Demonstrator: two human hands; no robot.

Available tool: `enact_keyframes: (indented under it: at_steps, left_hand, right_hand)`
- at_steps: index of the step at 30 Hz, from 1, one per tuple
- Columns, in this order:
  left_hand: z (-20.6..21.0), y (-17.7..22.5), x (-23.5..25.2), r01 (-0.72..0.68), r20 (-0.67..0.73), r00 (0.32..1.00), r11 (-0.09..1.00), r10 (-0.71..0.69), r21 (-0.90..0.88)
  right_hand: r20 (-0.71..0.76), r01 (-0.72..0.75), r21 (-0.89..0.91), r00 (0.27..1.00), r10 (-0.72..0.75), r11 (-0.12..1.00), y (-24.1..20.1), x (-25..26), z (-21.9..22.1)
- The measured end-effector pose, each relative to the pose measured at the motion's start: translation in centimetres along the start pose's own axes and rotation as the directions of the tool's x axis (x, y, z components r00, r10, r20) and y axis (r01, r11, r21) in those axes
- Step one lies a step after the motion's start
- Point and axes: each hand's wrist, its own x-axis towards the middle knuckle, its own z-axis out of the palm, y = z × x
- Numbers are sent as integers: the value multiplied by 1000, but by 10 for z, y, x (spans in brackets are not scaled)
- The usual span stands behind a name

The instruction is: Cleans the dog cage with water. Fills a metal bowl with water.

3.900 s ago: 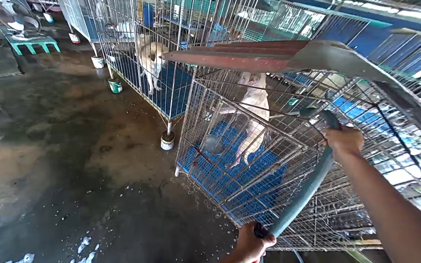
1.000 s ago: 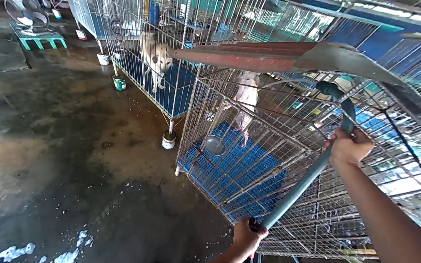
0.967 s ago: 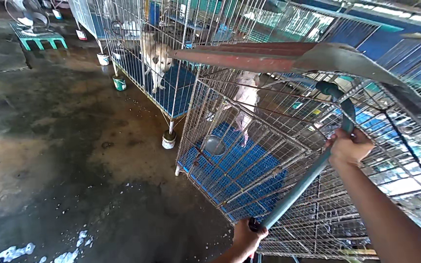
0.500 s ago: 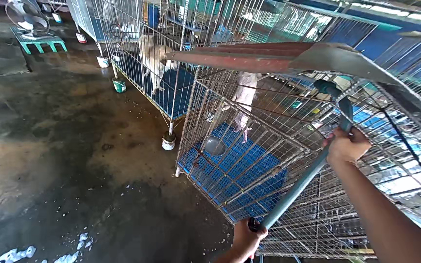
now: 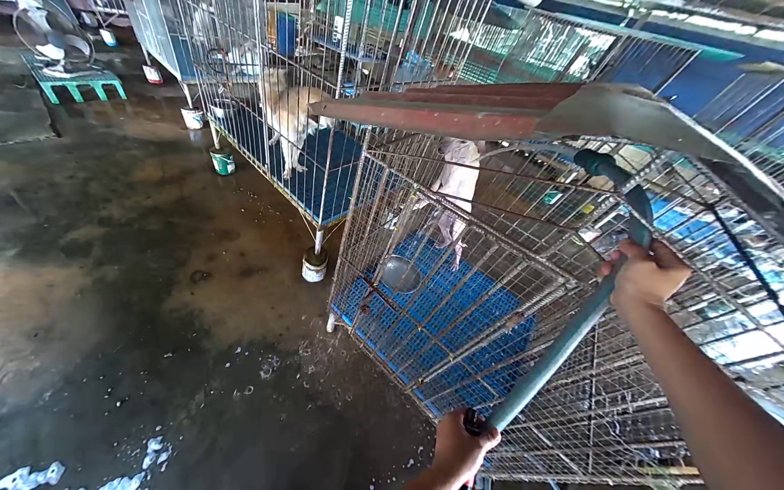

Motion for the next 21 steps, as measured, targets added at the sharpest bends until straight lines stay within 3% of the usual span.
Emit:
enact_keyframes:
  at_steps: [21]
  left_hand:
    - [-2, -1, 4, 6, -2, 1000, 1000, -6, 0]
  right_hand:
    - [-14, 0, -7, 1000, 0, 1000, 2, -2, 1]
